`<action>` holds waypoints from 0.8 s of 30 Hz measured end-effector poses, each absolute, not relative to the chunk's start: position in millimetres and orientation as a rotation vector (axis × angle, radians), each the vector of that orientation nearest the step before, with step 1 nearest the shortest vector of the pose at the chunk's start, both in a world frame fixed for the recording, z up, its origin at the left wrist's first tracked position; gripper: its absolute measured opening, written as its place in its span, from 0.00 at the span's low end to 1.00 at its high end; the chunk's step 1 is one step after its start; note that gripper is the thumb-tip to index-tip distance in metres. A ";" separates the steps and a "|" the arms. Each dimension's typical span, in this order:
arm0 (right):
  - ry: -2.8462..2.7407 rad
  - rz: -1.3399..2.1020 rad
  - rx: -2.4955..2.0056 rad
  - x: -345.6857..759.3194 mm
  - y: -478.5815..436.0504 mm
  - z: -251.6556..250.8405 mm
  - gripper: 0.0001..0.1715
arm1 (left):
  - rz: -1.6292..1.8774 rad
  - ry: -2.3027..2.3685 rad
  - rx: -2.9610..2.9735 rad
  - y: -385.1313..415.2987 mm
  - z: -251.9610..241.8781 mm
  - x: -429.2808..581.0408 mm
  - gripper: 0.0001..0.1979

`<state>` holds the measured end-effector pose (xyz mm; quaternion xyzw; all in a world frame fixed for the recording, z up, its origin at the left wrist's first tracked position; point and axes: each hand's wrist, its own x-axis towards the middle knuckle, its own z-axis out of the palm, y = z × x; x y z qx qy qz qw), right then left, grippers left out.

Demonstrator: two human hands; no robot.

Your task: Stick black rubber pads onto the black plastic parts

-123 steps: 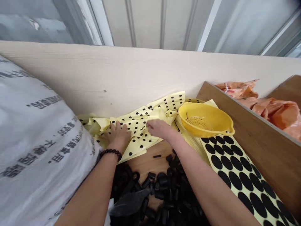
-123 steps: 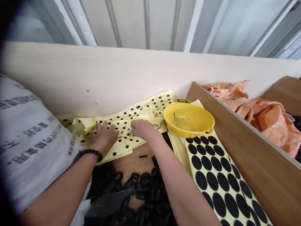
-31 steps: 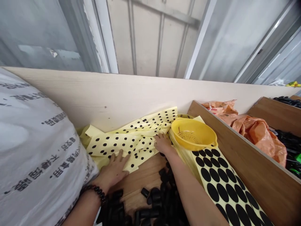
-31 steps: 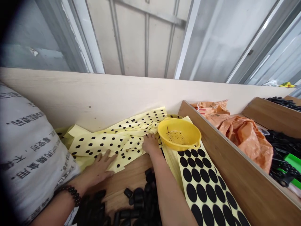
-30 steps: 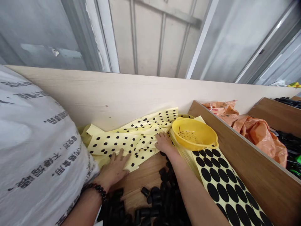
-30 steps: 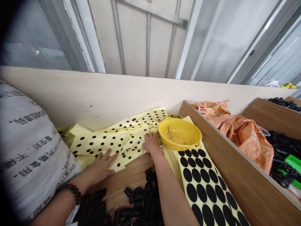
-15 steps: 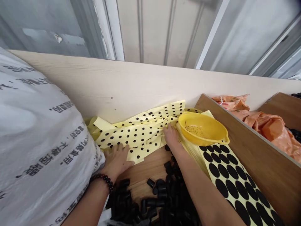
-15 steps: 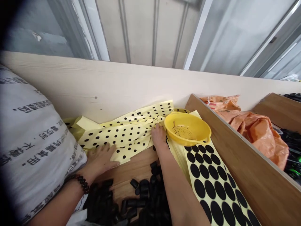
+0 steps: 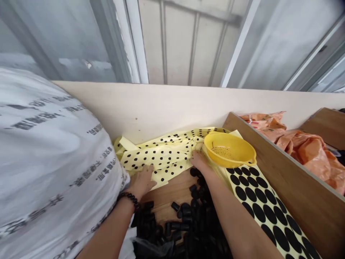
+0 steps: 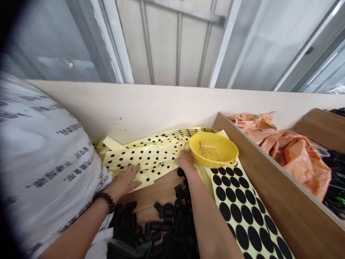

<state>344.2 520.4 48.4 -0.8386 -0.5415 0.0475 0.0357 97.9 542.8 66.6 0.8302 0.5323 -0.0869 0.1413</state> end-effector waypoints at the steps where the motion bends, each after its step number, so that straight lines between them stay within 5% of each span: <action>1: -1.650 0.155 -2.562 342.3 519.9 56.0 0.17 | -0.218 1.538 2.376 541.5 68.9 98.8 0.18; 7: -1.769 0.336 -2.360 304.6 501.5 99.0 0.18 | 0.152 1.504 2.098 538.6 79.7 104.8 0.16; 17: -2.528 1.259 -1.371 177.2 393.2 120.2 0.12 | 0.744 1.119 1.353 502.3 147.8 76.6 0.14; 21: -2.501 1.317 -1.297 139.6 356.2 108.7 0.17 | 0.803 0.992 1.201 473.1 171.7 53.2 0.17; 24: -2.400 1.278 -1.278 124.8 335.6 109.5 0.11 | 0.823 0.975 1.161 458.5 186.0 38.8 0.20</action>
